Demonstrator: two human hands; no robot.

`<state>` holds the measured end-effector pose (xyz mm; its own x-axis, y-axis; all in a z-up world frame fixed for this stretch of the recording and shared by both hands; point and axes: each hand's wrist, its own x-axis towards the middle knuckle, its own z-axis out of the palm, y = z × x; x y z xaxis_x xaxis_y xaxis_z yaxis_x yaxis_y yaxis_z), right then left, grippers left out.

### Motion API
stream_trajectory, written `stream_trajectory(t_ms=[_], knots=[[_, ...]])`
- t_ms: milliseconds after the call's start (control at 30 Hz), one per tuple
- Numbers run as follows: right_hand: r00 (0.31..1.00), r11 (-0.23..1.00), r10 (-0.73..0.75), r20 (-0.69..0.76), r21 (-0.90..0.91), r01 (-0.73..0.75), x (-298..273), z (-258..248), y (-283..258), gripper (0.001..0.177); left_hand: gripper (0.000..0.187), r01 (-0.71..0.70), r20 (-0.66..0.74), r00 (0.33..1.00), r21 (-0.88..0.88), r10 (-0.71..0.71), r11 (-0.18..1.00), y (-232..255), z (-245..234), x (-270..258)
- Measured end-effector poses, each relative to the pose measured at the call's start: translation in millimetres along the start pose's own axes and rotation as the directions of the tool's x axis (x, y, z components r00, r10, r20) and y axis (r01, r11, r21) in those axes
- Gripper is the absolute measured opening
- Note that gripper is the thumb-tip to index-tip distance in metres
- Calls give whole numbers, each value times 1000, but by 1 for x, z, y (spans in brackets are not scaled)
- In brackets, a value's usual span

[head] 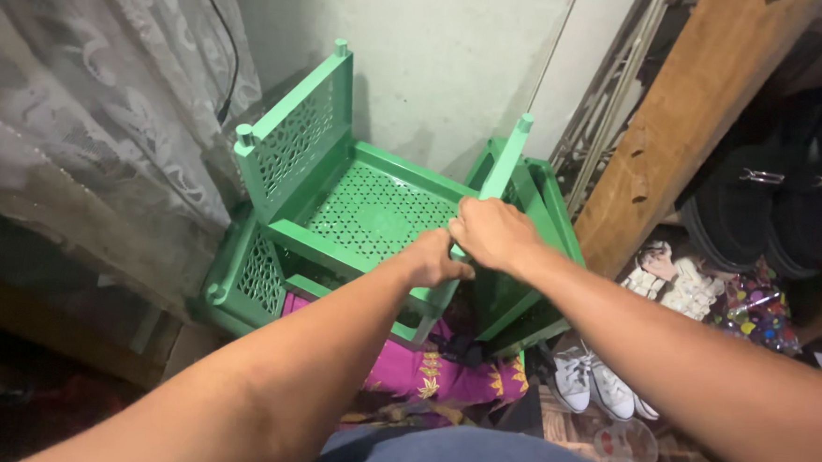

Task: The person assembles a green plastic chair by hand, attaching side panels and a backrest to the seat base. They repeatedly align and press the parts together to secure the connections.

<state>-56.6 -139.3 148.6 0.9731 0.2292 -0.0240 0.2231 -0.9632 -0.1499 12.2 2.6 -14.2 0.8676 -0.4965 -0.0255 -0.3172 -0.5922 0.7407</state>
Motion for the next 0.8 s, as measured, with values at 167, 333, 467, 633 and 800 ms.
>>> stream_trajectory(t_ms=[167, 333, 467, 633, 800], knots=[[965, 964, -262, 16, -41, 262, -4, -7, 10, 34, 64, 102, 12, 995, -29, -101, 994, 3, 2, -2], [919, 908, -392, 31, -148, 392, -6, -12, 26, 35, 66, 43, -4, 999, -16, -43, 999, 12, 7, 0], [777, 781, -623, -93, -127, 611, 7, -7, 29, 31, 69, 143, 39, 989, 30, -144, 989, 7, 5, 1], [941, 936, -334, 60, -94, 339, 15, 0, 28, 31, 71, -26, -10, 1000, 17, 26, 1000, 3, 8, 2], [941, 926, -329, 83, -167, 339, 11, -1, 28, 39, 70, 89, 35, 995, 14, -89, 996, 7, 10, 1]])
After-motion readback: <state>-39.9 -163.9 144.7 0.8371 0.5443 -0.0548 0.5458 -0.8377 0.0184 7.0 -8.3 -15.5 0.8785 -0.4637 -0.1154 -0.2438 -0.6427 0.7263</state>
